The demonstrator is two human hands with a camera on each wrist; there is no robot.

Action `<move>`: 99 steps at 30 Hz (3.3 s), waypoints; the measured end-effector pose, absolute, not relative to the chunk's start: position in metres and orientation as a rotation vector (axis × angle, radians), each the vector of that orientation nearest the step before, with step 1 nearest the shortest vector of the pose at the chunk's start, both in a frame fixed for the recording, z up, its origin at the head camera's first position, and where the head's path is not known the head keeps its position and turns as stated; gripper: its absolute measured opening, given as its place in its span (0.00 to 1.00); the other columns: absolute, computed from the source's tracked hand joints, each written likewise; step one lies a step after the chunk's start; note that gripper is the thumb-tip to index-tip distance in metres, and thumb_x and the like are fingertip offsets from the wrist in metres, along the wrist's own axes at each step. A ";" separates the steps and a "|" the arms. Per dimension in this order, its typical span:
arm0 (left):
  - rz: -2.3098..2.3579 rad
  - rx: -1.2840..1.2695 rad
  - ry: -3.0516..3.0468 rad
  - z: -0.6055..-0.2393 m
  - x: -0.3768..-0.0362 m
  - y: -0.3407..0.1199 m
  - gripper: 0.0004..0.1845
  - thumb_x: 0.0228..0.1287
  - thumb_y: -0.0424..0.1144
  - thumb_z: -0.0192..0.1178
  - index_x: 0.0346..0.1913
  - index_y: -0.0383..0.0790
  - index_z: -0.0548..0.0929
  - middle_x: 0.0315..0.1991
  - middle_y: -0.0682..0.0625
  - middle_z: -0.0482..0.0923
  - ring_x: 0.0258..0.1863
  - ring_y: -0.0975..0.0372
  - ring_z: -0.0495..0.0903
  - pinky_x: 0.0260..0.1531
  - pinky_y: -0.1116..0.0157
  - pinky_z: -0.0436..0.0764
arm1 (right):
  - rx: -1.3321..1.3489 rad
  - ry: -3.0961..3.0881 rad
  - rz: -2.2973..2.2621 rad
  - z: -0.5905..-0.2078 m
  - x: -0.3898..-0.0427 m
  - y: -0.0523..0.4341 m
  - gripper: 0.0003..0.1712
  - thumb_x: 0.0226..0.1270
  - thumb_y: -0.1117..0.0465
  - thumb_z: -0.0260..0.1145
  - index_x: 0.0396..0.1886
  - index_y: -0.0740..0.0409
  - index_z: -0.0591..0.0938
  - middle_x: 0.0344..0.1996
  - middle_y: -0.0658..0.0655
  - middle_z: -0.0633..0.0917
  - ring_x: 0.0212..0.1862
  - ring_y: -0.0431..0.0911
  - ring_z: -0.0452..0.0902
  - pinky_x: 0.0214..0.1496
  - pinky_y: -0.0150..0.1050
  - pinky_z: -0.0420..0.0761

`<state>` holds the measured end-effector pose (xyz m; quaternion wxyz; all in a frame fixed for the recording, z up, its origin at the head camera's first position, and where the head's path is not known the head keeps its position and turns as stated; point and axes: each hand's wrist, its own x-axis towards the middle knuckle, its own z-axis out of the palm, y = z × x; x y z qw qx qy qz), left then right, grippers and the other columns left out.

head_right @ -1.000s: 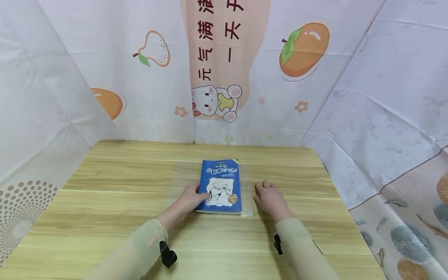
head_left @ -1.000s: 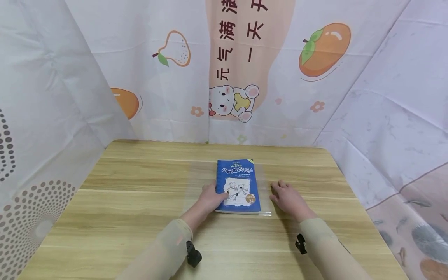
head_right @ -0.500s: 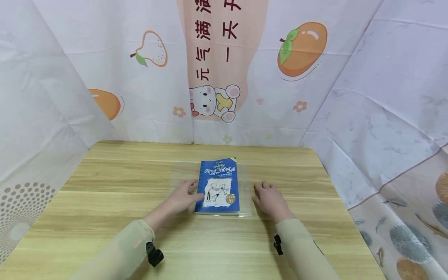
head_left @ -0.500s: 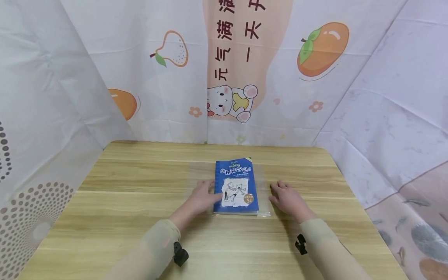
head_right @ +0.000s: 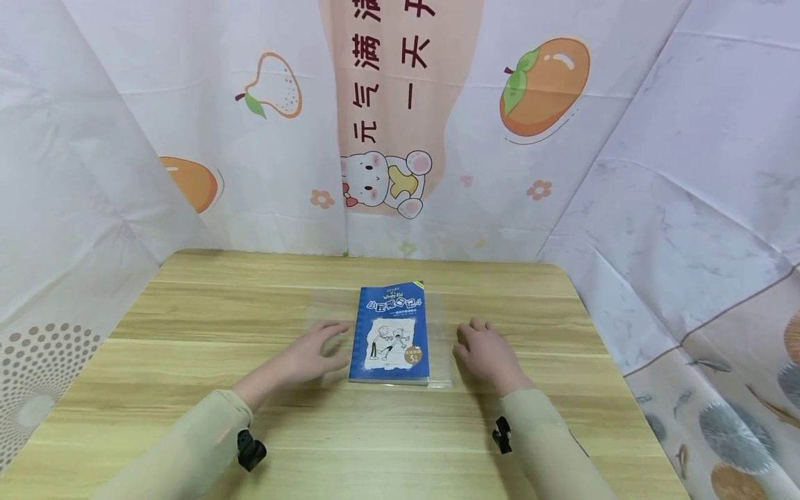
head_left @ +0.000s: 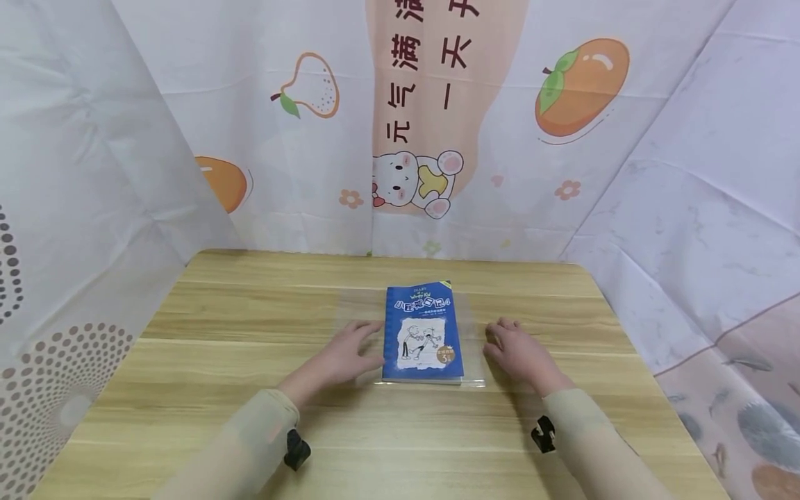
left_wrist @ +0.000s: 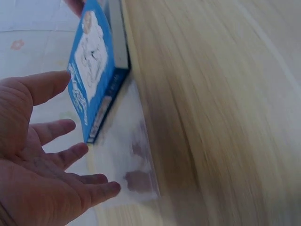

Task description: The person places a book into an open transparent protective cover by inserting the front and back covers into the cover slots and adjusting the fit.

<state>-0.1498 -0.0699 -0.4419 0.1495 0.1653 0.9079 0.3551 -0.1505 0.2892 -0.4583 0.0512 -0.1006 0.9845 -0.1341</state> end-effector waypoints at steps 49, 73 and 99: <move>0.293 0.758 2.815 -0.466 -0.149 -0.096 0.35 0.65 0.57 0.67 0.73 0.51 0.75 0.76 0.43 0.65 0.74 0.38 0.61 0.71 0.40 0.63 | -1.057 2.798 -0.039 -0.452 -0.133 0.215 0.41 0.73 0.39 0.62 0.79 0.51 0.66 0.78 0.64 0.62 0.77 0.69 0.54 0.76 0.66 0.57; 0.298 0.806 2.812 -0.462 -0.148 -0.095 0.34 0.66 0.55 0.67 0.72 0.47 0.76 0.75 0.39 0.65 0.73 0.36 0.62 0.72 0.41 0.63 | -0.992 2.763 -0.099 -0.453 -0.136 0.212 0.40 0.72 0.44 0.67 0.78 0.52 0.68 0.77 0.65 0.65 0.76 0.71 0.55 0.72 0.65 0.66; 0.319 0.826 2.802 -0.461 -0.146 -0.097 0.34 0.66 0.54 0.67 0.72 0.45 0.76 0.75 0.38 0.66 0.73 0.35 0.62 0.72 0.42 0.62 | -0.955 2.736 -0.200 -0.449 -0.134 0.220 0.40 0.70 0.49 0.71 0.77 0.54 0.69 0.77 0.65 0.64 0.76 0.71 0.55 0.68 0.65 0.70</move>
